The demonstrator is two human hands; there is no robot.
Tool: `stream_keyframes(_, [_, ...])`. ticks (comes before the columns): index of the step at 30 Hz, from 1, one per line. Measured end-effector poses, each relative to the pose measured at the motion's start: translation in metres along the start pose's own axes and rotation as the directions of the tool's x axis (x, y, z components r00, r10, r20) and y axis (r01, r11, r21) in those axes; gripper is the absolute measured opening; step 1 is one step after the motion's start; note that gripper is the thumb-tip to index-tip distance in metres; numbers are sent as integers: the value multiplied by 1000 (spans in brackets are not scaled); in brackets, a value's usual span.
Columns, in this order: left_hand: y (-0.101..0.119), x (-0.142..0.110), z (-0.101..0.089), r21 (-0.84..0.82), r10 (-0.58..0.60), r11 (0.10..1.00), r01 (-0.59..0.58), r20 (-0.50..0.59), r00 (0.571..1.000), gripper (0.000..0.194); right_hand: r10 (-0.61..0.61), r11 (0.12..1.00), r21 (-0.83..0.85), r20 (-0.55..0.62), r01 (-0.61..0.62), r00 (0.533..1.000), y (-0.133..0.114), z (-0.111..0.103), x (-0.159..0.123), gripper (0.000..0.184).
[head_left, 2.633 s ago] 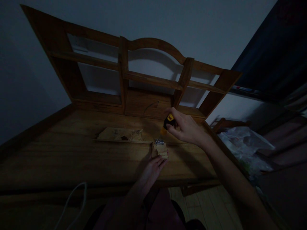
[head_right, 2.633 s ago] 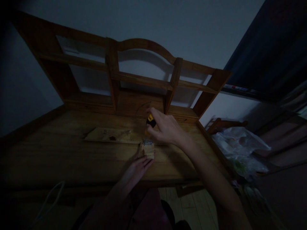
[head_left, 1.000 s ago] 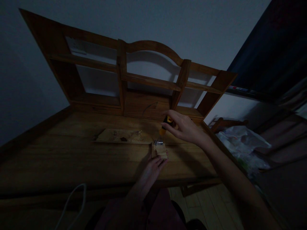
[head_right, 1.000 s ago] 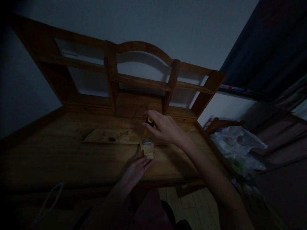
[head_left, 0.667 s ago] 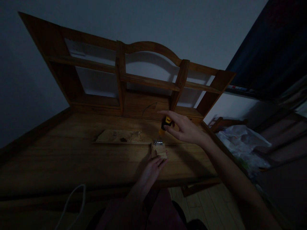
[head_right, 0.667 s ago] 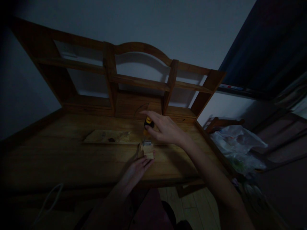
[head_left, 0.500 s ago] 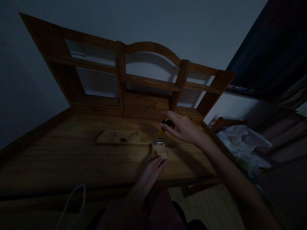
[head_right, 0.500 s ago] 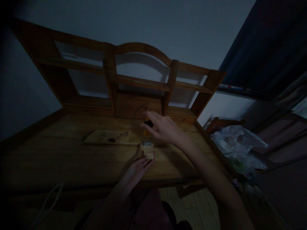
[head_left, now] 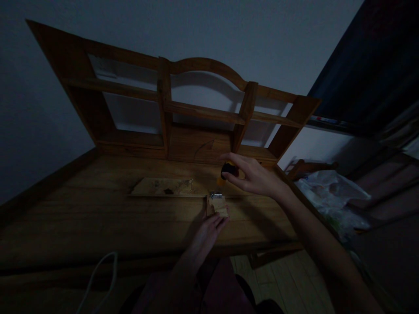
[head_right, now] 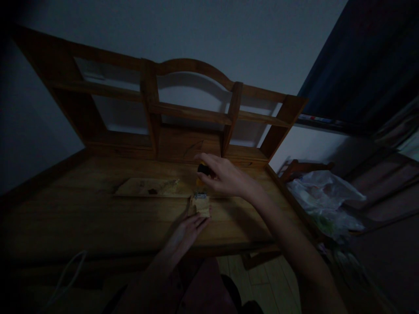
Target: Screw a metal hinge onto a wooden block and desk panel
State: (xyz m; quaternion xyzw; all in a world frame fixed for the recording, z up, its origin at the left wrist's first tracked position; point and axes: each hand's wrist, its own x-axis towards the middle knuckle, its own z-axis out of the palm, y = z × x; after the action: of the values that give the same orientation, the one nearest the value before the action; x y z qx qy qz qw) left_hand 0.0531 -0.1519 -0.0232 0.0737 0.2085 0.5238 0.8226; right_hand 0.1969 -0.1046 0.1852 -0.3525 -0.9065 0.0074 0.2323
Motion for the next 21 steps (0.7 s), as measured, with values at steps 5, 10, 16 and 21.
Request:
stream_keyframes(5, [0, 1, -1, -8, -18, 1000, 17, -27, 999, 18, -9, 1000, -3, -21, 9, 1000, 1, 0, -4, 39])
stream_keyframes(10, [-2, 4, -5, -17, -11, 1000, 11, -9, 1000, 18, -13, 1000, 3, -33, 13, 999, 1, 0, -10, 39])
stream_keyframes(16, [-2, 5, -5, 11, -11, 1000, 11, 23, 1000, 20, -8, 1000, 16, -64, 9, 998, 1, 2, -14, 36])
stream_keyframes(21, [-1, 4, -5, 3, -9, 1000, 9, 15, 1000, 27, 20, 1000, 15, -106, -18, 994, 7, 3, -11, 34])
